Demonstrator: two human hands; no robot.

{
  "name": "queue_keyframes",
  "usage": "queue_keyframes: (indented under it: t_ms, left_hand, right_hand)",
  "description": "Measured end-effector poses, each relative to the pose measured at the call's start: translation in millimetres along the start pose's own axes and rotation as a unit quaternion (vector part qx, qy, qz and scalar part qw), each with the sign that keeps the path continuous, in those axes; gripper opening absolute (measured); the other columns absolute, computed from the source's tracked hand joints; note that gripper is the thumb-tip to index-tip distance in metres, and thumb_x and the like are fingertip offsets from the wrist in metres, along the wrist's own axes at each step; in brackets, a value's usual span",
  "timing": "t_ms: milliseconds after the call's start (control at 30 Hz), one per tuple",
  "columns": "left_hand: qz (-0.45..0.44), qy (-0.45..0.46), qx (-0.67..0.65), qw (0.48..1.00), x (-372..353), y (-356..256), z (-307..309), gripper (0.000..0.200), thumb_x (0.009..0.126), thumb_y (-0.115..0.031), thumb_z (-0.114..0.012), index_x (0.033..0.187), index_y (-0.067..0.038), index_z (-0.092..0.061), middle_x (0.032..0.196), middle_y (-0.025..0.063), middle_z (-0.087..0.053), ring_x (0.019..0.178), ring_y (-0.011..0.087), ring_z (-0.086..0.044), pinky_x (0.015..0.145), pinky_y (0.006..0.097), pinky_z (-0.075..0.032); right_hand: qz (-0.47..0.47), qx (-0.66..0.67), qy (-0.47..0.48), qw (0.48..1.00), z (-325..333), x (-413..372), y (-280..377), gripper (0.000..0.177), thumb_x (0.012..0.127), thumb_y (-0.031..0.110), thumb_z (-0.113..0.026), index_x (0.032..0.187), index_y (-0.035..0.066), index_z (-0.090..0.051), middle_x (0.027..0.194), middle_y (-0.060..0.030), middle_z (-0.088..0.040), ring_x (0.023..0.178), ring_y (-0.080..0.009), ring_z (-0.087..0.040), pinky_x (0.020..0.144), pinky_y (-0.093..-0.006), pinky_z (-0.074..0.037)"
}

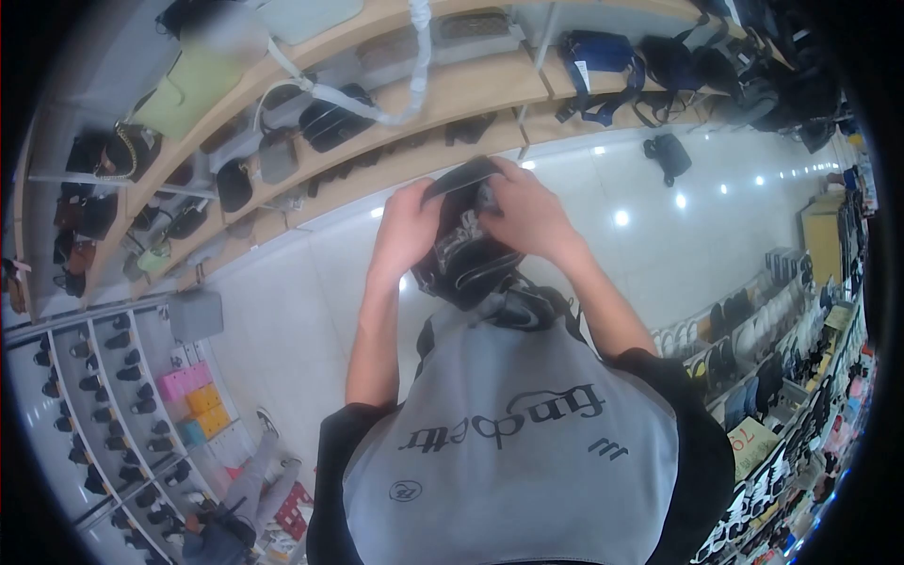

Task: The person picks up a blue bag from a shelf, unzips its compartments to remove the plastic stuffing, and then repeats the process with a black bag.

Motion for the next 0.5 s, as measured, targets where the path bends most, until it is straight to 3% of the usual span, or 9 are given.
queue_keyframes:
  t_ms: [167,267,367,500]
  left_hand:
    - [-0.002,-0.004,0.013,1.0,0,-1,-3,0.023,0.108,-0.015,-0.062,0.11,0.005,-0.073,0.094,0.0275,-0.074,0.089,0.0442,-0.072,0.083,0.0466,-0.056]
    - [0.001,-0.004,0.033,0.999,-3,-11,-1,0.021,0.107,-0.014,-0.063,0.11,0.004,-0.073,0.094,0.0288,-0.074,0.09,0.0485,-0.072,0.082,0.0482,-0.056]
    - [-0.012,-0.008,0.071,0.997,-8,-26,-2,0.02,0.106,-0.014,-0.063,0.11,0.002,-0.074,0.093,0.0304,-0.073,0.093,0.0518,-0.071,0.082,0.0509,-0.056]
    - [-0.019,-0.019,0.097,0.995,-14,-39,-3,0.019,0.105,-0.015,-0.064,0.109,0.001,-0.074,0.093,0.0317,-0.072,0.098,0.0533,-0.07,0.084,0.0542,-0.056]
  right_hand:
    - [0.022,0.029,-0.049,0.998,-15,7,-15,0.037,0.096,0.025,-0.074,0.121,-0.002,-0.078,0.152,-0.0255,-0.063,0.133,-0.0462,-0.064,0.112,-0.0536,-0.054]
    - [0.019,0.086,-0.084,0.993,-9,11,-13,0.029,0.092,0.025,-0.078,0.112,0.004,-0.084,0.134,-0.0209,-0.074,0.117,-0.0423,-0.072,0.104,-0.0515,-0.058]
    - [-0.006,0.048,-0.1,0.994,1,12,-11,0.021,0.088,0.024,-0.083,0.101,0.009,-0.088,0.116,-0.016,-0.078,0.103,-0.04,-0.075,0.094,-0.0485,-0.061]
    - [0.028,0.045,-0.143,0.988,-2,14,-19,0.017,0.086,0.021,-0.087,0.099,0.01,-0.088,0.112,-0.015,-0.078,0.105,-0.0383,-0.075,0.096,-0.0466,-0.06]
Point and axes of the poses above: each hand's wrist, its own x-axis towards the middle knuckle, its own z-axis out of the back of the hand, y = z × x, the point moved 7 cm from there along x, towards the middle knuckle
